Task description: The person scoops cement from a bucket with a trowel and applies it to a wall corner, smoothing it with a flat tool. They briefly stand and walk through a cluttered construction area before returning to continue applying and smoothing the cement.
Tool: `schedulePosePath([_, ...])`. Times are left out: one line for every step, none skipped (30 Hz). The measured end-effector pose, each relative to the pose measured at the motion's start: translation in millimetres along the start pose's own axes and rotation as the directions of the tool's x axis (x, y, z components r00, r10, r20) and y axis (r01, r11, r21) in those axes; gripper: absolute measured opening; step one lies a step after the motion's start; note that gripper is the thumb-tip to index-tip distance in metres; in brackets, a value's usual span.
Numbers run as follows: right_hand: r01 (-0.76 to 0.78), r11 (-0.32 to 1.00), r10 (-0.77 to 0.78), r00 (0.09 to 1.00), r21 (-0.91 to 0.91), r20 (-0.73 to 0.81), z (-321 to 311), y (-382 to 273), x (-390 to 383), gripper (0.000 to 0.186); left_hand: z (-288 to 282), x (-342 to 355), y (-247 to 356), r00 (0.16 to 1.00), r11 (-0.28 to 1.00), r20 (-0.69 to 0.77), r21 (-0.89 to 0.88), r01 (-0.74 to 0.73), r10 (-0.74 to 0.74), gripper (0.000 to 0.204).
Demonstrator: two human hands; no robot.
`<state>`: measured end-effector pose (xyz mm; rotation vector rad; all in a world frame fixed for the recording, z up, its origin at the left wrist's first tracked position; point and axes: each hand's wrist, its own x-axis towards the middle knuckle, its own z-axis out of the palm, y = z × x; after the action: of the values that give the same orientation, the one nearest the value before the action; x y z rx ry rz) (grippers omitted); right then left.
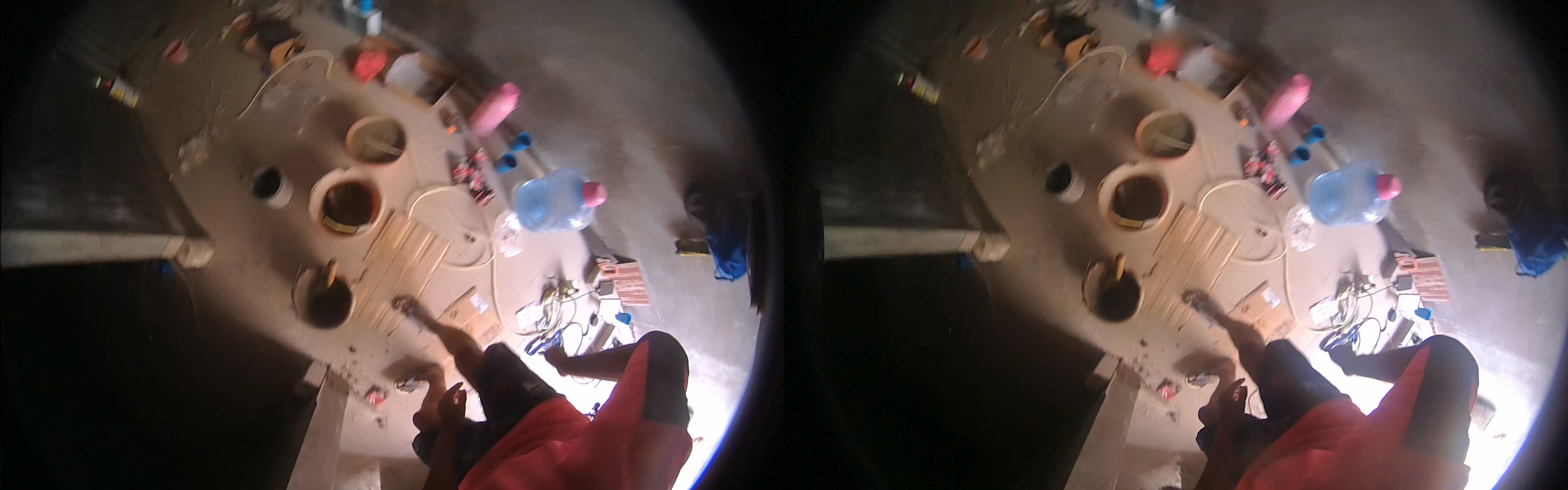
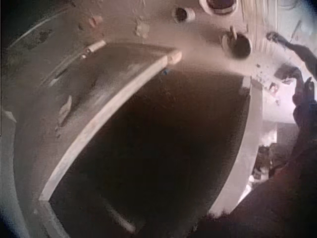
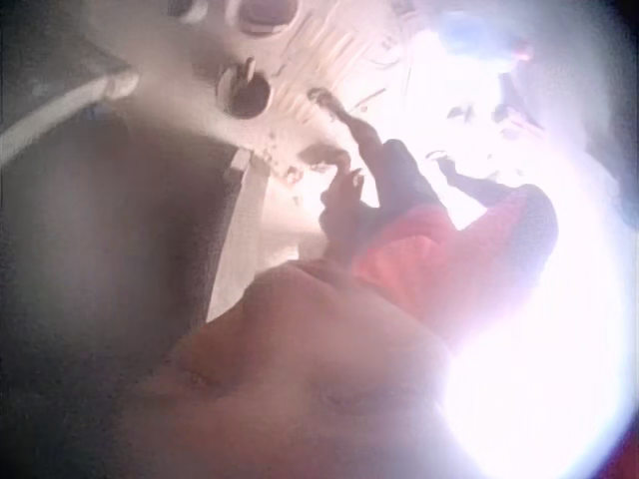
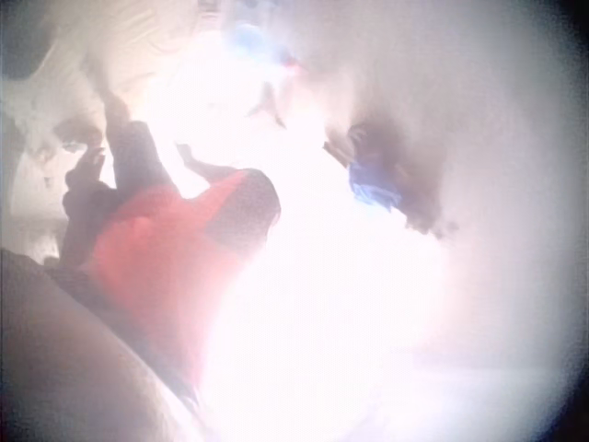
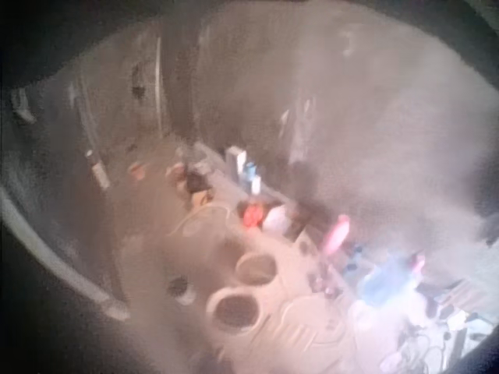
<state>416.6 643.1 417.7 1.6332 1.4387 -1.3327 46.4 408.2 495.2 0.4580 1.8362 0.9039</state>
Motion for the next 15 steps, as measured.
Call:
schedulePosePath([-0.065,0.996,0.065,0.998,0.056,-0.004,3.3,19.8,-25.2,0.034,1.2,0.6,12.4,0.999,0.999,0.019,-0.020,-0.040,0.041,0.036])
schedulePosePath([-0.113,0.986,0.114,0.993,0.121,0.000,9.8,31.5,-51.3,0.034,-2.0,-0.8,18.1,0.998,0.998,0.031,-0.005,-0.059,0.059,0.036])
schedulePosePath([-0.140,0.974,0.141,0.990,0.176,0.005,17.3,33.7,-73.3,0.035,-4.5,-2.6,18.7,0.997,0.998,0.043,0.025,-0.059,0.058,0.036])
schedulePosePath([-0.153,0.963,0.154,0.988,0.222,0.012,23.2,27.9,-92.1,0.035,-10.8,-8.9,15.0,0.998,0.996,0.048,0.069,-0.051,0.048,0.036])
schedulePosePath([-0.152,0.955,0.152,0.988,0.255,0.022,29.9,16.6,-107.7,0.036,-18.0,-17.1,7.0,0.998,0.992,0.053,0.120,-0.035,0.029,0.036])
schedulePosePath([-0.140,0.952,0.135,0.990,0.273,0.037,35.1,1.0,-120.1,0.037,-26.2,-27.4,-3.6,0.998,0.982,0.056,0.187,-0.010,-0.001,0.036])
schedulePosePath([-0.122,0.950,0.112,0.992,0.288,0.054,40.9,-16.9,-131.1,0.038,-35.9,-40.9,-17.0,0.998,0.967,0.052,0.254,0.012,-0.027,0.036])
schedulePosePath([-0.105,0.950,0.086,0.993,0.295,0.075,43.9,-37.3,-139.9,0.040,-46.7,-53.7,-31.3,0.998,0.948,0.045,0.316,0.036,-0.053,0.036])
schedulePosePath([-0.081,0.954,0.054,0.993,0.290,0.101,45.4,-59.0,-147.9,0.041,-57.7,-68.2,-47.1,0.996,0.928,0.029,0.366,0.064,-0.081,0.036])
schedulePosePath([-0.056,0.958,0.019,0.991,0.281,0.131,47.2,-81.6,-155.6,0.042,-70.2,-85.3,-64.5,0.994,0.909,0.002,0.404,0.098,-0.108,0.036])
schedulePosePath([-0.026,0.964,-0.019,0.986,0.265,0.165,45.8,-105.0,-162.6,0.044,-82.1,-103.4,-82.0,0.991,0.889,-0.025,0.438,0.130,-0.133,0.037])
schedulePosePath([0.003,0.971,-0.054,0.977,0.240,0.205,44.3,-128.7,-171.9,0.045,-94.9,-121.6,-100.3,0.988,0.875,-0.061,0.458,0.154,-0.143,0.037])
schedulePosePath([0.024,0.978,-0.077,0.964,0.209,0.253,40.0,-152.3,-181.6,0.047,-107.0,-141.7,-119.1,0.985,0.863,-0.090,0.475,0.174,-0.149,0.037])
schedulePosePath([0.033,0.982,-0.089,0.947,0.185,0.307,36.3,-173.7,-196.6,0.048,-117.8,-158.3,-137.1,0.980,0.852,-0.113,0.486,0.196,-0.161,0.037])
schedulePosePath([0.035,0.986,-0.093,0.928,0.165,0.360,28.0,-197.0,-211.4,0.050,-125.1,-174.7,-153.0,0.964,0.829,-0.126,0.492,0.265,-0.234,0.037])
